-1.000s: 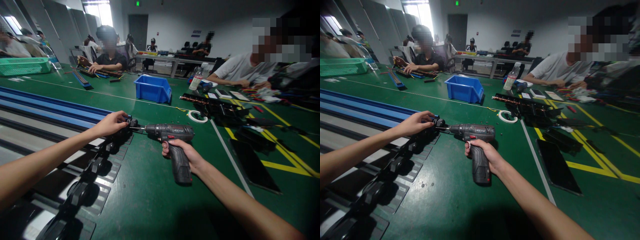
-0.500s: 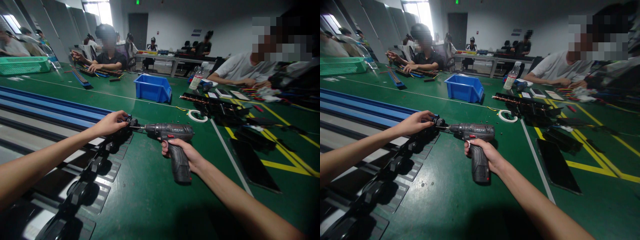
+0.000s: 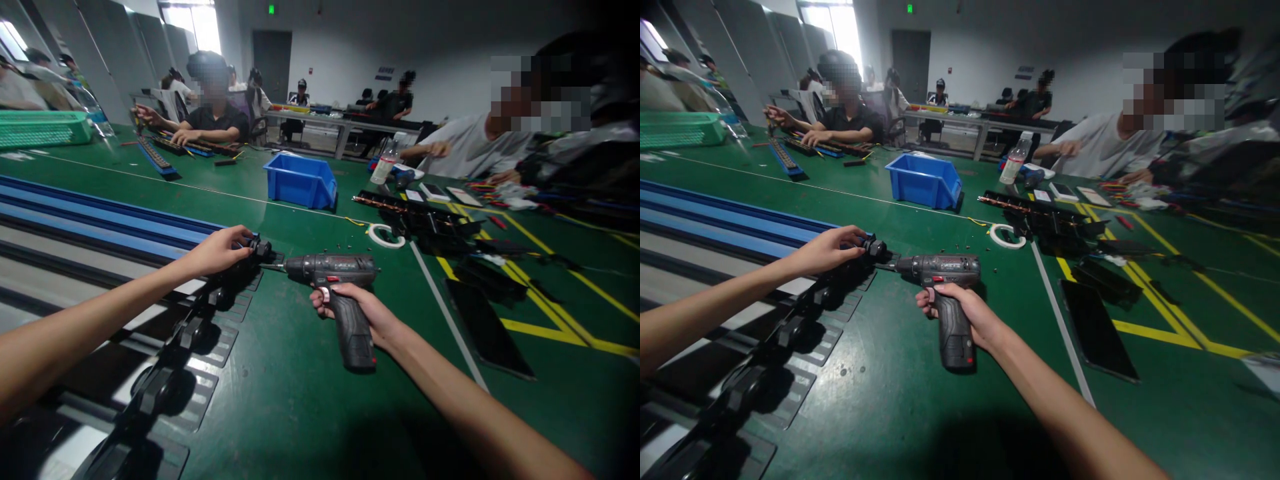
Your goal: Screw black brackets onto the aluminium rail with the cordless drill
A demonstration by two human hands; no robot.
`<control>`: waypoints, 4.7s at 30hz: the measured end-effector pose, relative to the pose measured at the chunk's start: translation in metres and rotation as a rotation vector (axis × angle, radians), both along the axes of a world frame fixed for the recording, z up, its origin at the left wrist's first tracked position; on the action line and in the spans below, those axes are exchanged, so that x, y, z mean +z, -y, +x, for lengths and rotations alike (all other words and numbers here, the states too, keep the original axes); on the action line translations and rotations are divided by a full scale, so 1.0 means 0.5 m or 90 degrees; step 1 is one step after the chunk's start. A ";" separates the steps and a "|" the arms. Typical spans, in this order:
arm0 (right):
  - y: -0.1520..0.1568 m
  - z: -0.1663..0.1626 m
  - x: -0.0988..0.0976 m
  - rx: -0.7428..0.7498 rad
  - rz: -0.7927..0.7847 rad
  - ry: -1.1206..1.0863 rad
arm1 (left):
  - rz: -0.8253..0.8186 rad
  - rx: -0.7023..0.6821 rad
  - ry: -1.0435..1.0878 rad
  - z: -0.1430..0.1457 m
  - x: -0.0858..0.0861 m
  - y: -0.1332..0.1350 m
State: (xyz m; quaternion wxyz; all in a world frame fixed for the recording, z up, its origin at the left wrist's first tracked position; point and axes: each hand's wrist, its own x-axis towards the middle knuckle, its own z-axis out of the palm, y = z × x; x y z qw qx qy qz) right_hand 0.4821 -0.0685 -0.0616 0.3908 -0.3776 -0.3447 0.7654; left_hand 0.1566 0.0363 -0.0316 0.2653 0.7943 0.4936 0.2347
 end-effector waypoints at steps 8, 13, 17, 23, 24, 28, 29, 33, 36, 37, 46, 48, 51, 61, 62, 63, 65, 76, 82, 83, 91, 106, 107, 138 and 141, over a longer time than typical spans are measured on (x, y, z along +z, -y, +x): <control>0.059 0.002 0.022 -0.041 -0.036 -0.029 | 0.032 -0.008 0.003 -0.008 -0.007 -0.004; 0.122 0.011 0.038 -0.098 -0.089 0.006 | 0.050 -0.008 -0.006 -0.010 -0.010 -0.003; 0.178 0.034 0.060 -0.057 -0.077 0.133 | 0.059 -0.009 -0.020 -0.010 -0.008 0.001; 0.233 0.078 0.103 0.125 0.072 0.476 | 0.070 -0.005 -0.044 -0.009 -0.007 0.001; 0.235 0.089 0.109 0.139 0.090 0.500 | 0.071 -0.004 -0.046 -0.008 -0.007 0.001; 0.222 0.188 0.114 -0.006 0.153 0.677 | 0.062 -0.003 -0.051 -0.008 -0.006 0.000; 0.216 0.232 0.107 -0.113 0.180 0.774 | 0.059 -0.004 -0.051 -0.008 -0.006 0.000; 0.201 0.433 0.043 -0.445 0.199 0.997 | 0.053 -0.007 -0.054 -0.008 -0.007 -0.004; 0.206 0.531 -0.020 -0.356 0.176 1.042 | 0.051 -0.007 -0.058 -0.009 -0.010 -0.008; 0.208 0.547 -0.036 -0.319 0.183 1.052 | 0.050 -0.008 -0.059 -0.009 -0.011 -0.009; 0.214 0.551 -0.056 -0.215 0.168 1.108 | 0.056 -0.010 -0.066 -0.009 -0.009 -0.005; 0.215 0.553 -0.056 -0.212 0.163 1.113 | 0.057 -0.009 -0.068 -0.009 -0.010 -0.005; 0.215 0.556 -0.060 -0.211 0.164 1.118 | 0.057 -0.013 -0.069 -0.010 -0.012 -0.007; 0.213 0.571 -0.070 -0.198 0.169 1.122 | 0.048 -0.013 -0.064 -0.011 -0.014 -0.010; 0.211 0.571 -0.072 -0.205 0.174 1.118 | 0.046 -0.013 -0.063 -0.011 -0.013 -0.009; 0.209 0.570 -0.072 -0.217 0.181 1.114 | 0.046 -0.013 -0.063 -0.010 -0.012 -0.007; 0.205 0.561 -0.070 -0.259 0.195 1.095 | 0.049 -0.014 -0.064 -0.009 -0.010 -0.005; 0.217 0.440 0.002 -0.703 0.397 1.103 | 0.061 -0.020 -0.062 -0.008 -0.006 -0.001; 0.206 0.521 -0.059 -0.503 0.182 1.052 | 0.059 -0.021 -0.065 -0.009 -0.008 -0.003; 0.204 0.533 -0.069 -0.498 0.171 1.043 | 0.059 -0.021 -0.066 -0.009 -0.008 -0.002; 0.202 0.529 -0.068 -0.545 0.141 0.992 | 0.055 -0.020 -0.066 -0.008 -0.005 0.001; 0.184 0.537 -0.065 -0.525 0.211 0.990 | 0.048 -0.016 -0.064 -0.010 -0.010 -0.004; 0.179 0.537 -0.065 -0.527 0.227 0.983 | 0.047 -0.016 -0.065 -0.009 -0.010 -0.004; 0.123 0.583 -0.096 -0.570 0.399 0.791 | -0.011 -0.006 -0.099 -0.017 -0.015 -0.015; 0.123 0.591 -0.101 -0.552 0.400 0.806 | -0.001 -0.005 -0.111 -0.017 -0.015 -0.015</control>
